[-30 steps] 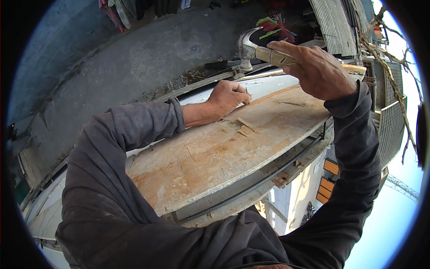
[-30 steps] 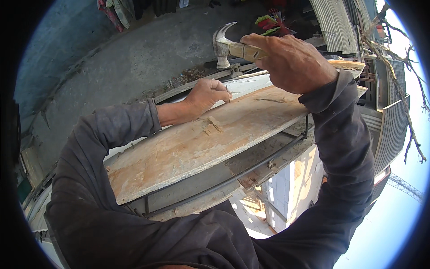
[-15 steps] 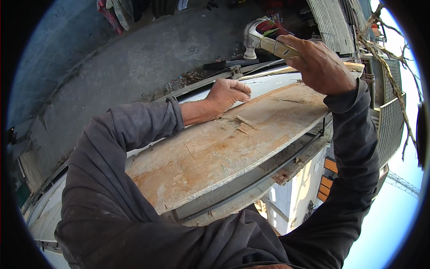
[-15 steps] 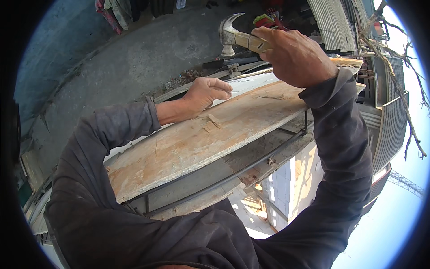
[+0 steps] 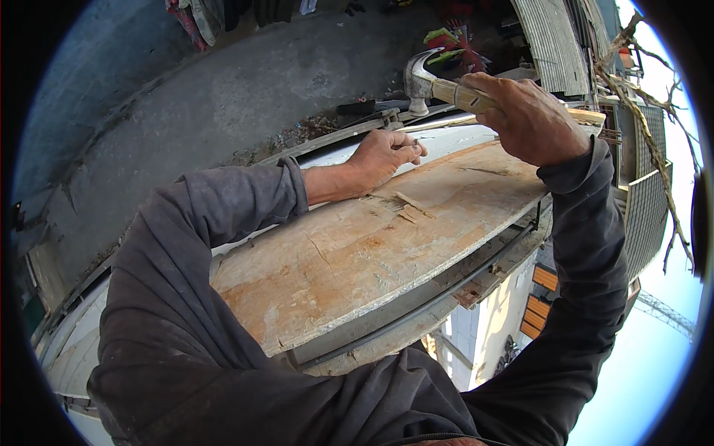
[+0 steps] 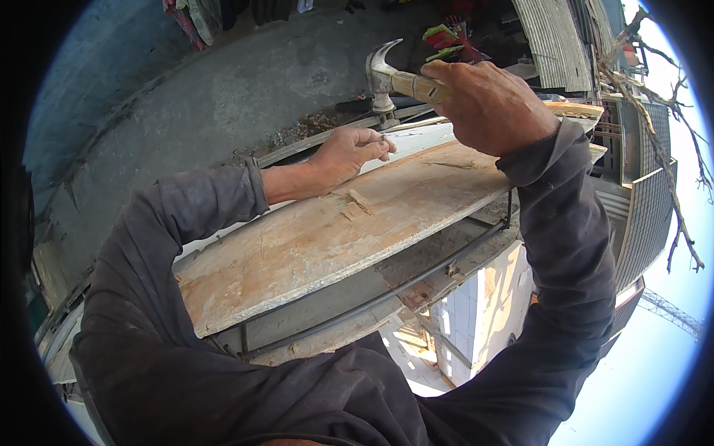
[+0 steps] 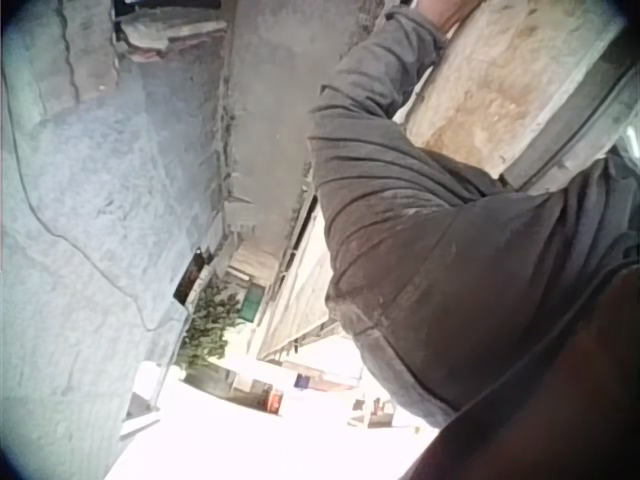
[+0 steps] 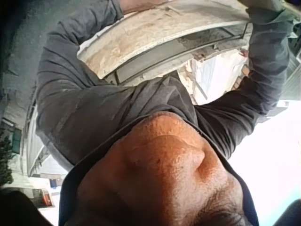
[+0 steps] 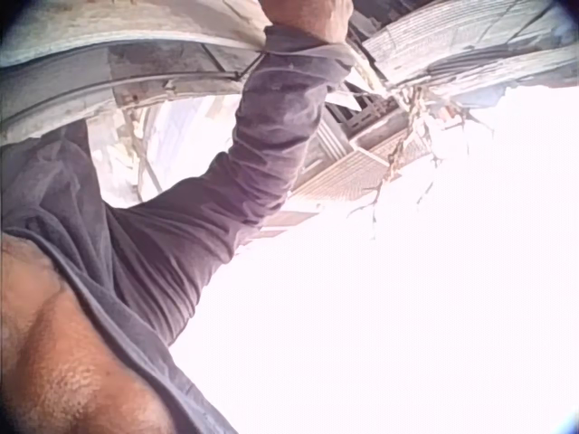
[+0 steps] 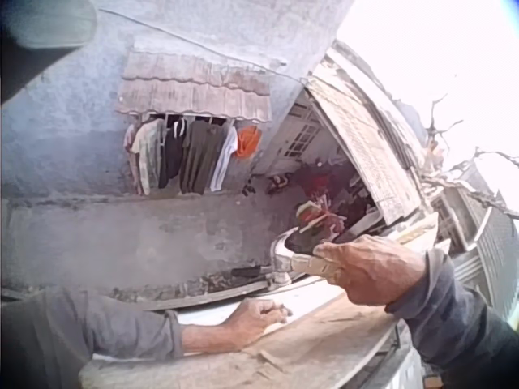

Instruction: The person hammers nails into wooden boards to secure a frame for a concrete column on a construction site. The person aligns the boards, places nails, and uses a hammer to drive them into the wood.

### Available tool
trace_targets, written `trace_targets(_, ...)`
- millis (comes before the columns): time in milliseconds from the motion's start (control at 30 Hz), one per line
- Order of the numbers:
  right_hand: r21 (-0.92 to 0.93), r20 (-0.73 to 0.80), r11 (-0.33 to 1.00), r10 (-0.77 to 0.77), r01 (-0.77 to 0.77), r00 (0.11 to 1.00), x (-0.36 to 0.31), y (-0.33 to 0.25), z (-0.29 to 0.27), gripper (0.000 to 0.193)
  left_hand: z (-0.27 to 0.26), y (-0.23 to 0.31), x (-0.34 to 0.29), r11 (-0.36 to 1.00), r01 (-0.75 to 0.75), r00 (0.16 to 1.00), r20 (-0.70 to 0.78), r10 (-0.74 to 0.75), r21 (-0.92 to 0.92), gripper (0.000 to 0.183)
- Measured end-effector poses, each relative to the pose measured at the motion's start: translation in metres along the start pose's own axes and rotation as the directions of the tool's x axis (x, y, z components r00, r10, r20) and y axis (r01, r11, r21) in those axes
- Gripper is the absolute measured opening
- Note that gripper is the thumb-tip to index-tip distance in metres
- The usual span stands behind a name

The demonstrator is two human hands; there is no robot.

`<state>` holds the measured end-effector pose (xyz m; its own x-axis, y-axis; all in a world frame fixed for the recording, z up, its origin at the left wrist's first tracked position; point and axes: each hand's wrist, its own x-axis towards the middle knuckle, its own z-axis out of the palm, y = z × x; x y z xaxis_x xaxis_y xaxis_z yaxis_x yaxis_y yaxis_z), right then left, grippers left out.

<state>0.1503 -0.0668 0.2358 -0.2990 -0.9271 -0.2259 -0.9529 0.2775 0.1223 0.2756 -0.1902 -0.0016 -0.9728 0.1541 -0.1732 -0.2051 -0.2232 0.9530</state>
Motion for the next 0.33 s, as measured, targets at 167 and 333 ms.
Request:
trace_targets(167,0.035,-0.009,0.999,0.033,-0.033,0.999,-0.003,0.005,0.009,0.040,0.000,0.007,0.000,0.995,-0.018,0.999,0.036,0.014,0.103,0.029)
trace_targets(333,0.038,0.041,0.999,0.006,-0.007,0.999,-0.007,0.007,0.011,0.046,0.000,0.004,0.003,0.996,-0.018,0.996,0.089,0.009,0.091,0.030)
